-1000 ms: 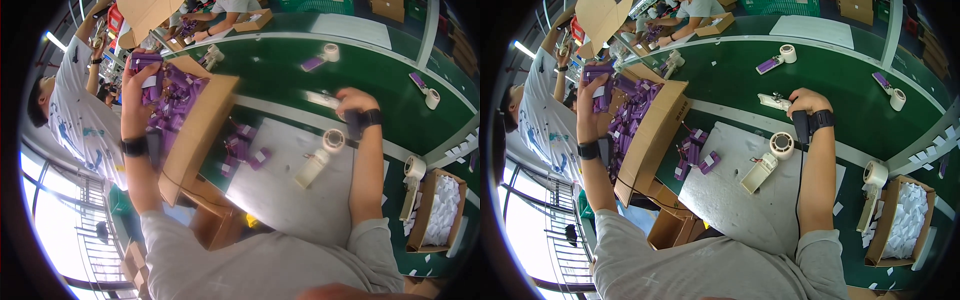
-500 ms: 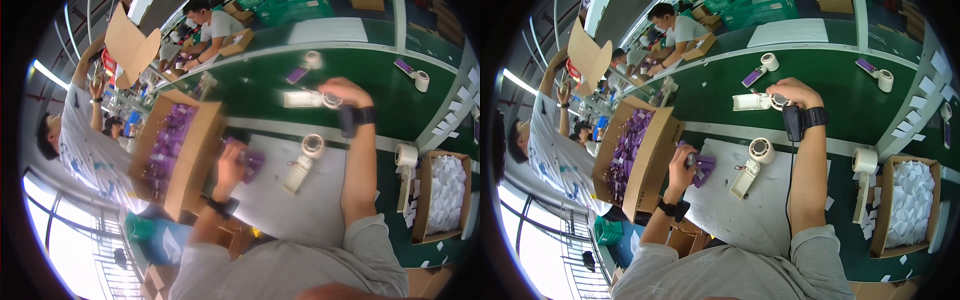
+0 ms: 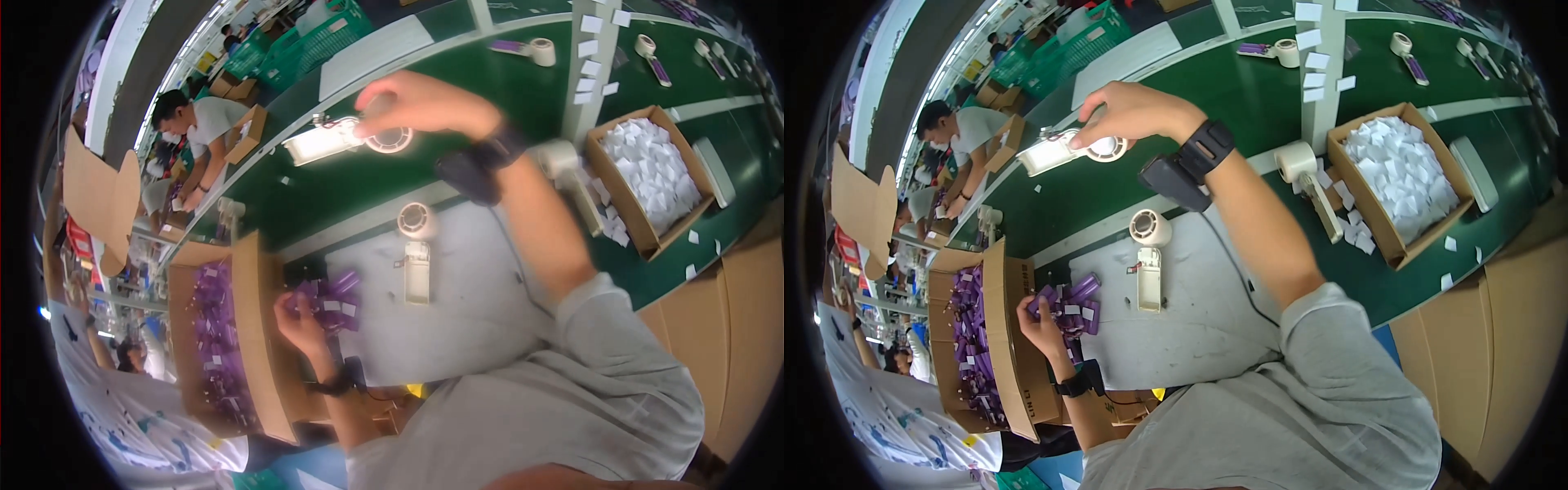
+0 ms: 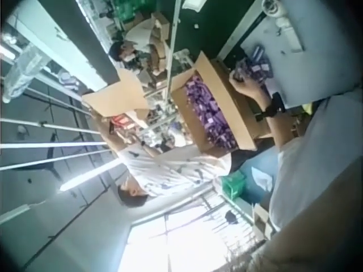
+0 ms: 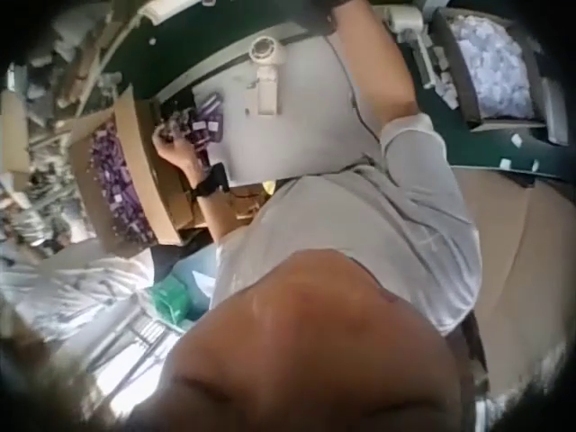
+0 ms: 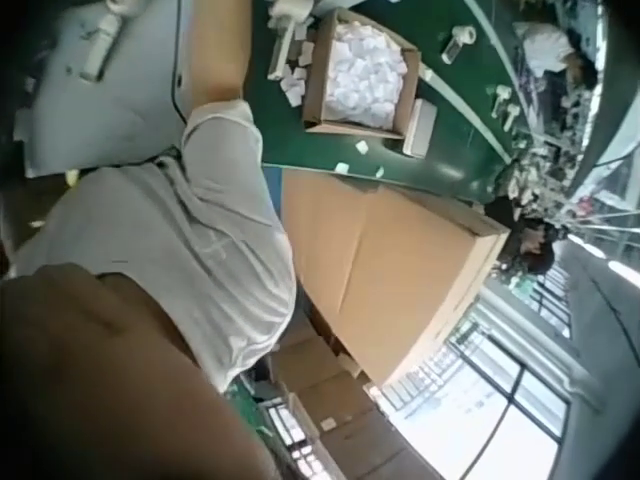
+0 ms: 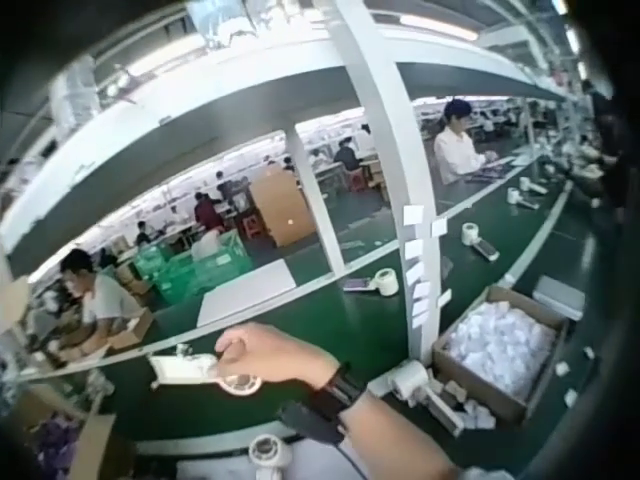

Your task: The person assembles handheld fans by connecting battery pack wires to circuit boards and pressing the batteries into the fan housings. This process is repeated for multiple fans using battery packs retrieved from a cardboard box.

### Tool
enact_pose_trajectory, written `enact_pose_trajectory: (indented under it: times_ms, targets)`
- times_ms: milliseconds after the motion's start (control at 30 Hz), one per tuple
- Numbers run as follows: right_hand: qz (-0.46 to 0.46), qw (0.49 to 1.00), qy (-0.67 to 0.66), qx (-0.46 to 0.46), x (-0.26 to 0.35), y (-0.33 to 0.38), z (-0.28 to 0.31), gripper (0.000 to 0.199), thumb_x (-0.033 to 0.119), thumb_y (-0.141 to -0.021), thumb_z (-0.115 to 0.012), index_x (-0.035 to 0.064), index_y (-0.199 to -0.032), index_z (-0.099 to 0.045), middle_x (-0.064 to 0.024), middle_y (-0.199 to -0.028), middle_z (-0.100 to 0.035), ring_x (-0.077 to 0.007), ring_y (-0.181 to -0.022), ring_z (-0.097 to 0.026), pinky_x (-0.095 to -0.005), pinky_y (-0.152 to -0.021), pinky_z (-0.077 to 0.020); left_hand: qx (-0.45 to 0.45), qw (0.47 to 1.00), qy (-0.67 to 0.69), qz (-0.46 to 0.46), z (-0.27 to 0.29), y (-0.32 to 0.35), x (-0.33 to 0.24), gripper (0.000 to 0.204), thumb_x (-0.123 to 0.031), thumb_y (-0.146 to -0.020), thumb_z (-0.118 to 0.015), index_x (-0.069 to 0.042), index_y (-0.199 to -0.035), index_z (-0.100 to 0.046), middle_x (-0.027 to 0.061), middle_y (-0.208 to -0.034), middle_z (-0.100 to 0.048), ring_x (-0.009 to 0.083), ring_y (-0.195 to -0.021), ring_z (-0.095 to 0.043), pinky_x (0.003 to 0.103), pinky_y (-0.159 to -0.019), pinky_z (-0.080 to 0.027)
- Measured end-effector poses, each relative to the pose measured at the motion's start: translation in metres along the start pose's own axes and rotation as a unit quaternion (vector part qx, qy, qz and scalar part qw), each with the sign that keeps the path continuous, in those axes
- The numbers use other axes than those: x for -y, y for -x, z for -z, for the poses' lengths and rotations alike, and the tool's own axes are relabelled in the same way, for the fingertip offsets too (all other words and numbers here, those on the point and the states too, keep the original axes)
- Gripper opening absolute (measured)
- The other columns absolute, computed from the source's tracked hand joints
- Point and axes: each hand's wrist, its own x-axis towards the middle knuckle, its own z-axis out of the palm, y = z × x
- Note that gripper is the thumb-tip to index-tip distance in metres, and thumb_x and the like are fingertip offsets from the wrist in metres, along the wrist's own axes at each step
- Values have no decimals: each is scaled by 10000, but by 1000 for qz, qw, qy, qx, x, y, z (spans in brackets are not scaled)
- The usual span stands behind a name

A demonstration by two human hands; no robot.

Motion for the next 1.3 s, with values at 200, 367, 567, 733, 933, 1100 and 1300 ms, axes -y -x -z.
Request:
enact_pose_trajectory:
  times_ms: [200, 367, 567, 733, 933, 1100, 1300]
  targets:
    - [-23, 916, 387, -104, -35, 93, 5, 494, 488, -851, -670, 15, -988, -623, -201, -932, -631, -370, -843, -624, -434, -728, -501, -19, 998, 64, 9, -7, 8, -4, 226, -66, -942, -629, 30, -1147, -628, 65, -1029, -666, 128, -931, -612, 248, -837, -485]
    - [-205, 823, 506, -153, -46, 211, -10, 350, 345, -846, -685, 47, -1000, -582, -184, -945, -593, -397, -935, -598, -506, -726, -504, -9, 994, 90, 55, -9, 17, -14, 239, -111, -983, -584, 42, -1163, -620, 86, -1123, -662, 141, -971, -611, 256, -878, -480]
    - [-174, 783, 579, -148, -47, 250, -24, 356, 293, -830, -697, 43, -1060, -594, -175, -1049, -600, -390, -927, -599, -486, -724, -506, 14, 996, 50, -74, 4, 22, -35, 248, -61, -968, -580, 48, -1190, -599, 122, -1170, -653, 176, -1028, -613, 287, -921, -481]
    - [-173, 971, 156, 51, 10, 207, -55, 403, 308, -904, -659, 43, -1196, -574, -149, -1137, -573, -300, -972, -608, -407, -810, -508, 107, 967, 158, -168, -38, 45, -112, 260, -1, -897, -635, 22, -1153, -598, 148, -1183, -646, 217, -1060, -626, 346, -931, -501]
    - [-338, 718, -579, -185, 0, 184, -114, 392, 416, -1030, -462, 59, -1015, -622, -19, -846, -618, -158, -744, -615, -319, -653, -497, 280, 888, 43, -362, -110, 80, -150, 568, -106, -820, -749, -83, -1339, -518, 164, -1202, -627, 343, -1210, -532, 430, -1040, -405]
    - [-241, 844, -466, -111, -67, 198, -75, 337, 375, -1023, -486, 71, -938, -602, -2, -751, -559, -124, -665, -547, -280, -606, -451, 271, 910, -77, -304, -120, 55, -92, 640, -94, -800, -766, -110, -1372, -481, 149, -1168, -647, 291, -1169, -552, 396, -981, -428]
    - [-137, 974, -44, -177, -65, 197, -90, 190, 215, -924, -654, 31, -946, -609, -37, -679, -536, -151, -596, -538, -291, -540, -428, 494, 867, 45, 34, -135, 31, -87, 460, -72, -805, -769, -62, -1190, -518, 70, -1023, -679, 121, -896, -604, 267, -757, -478]
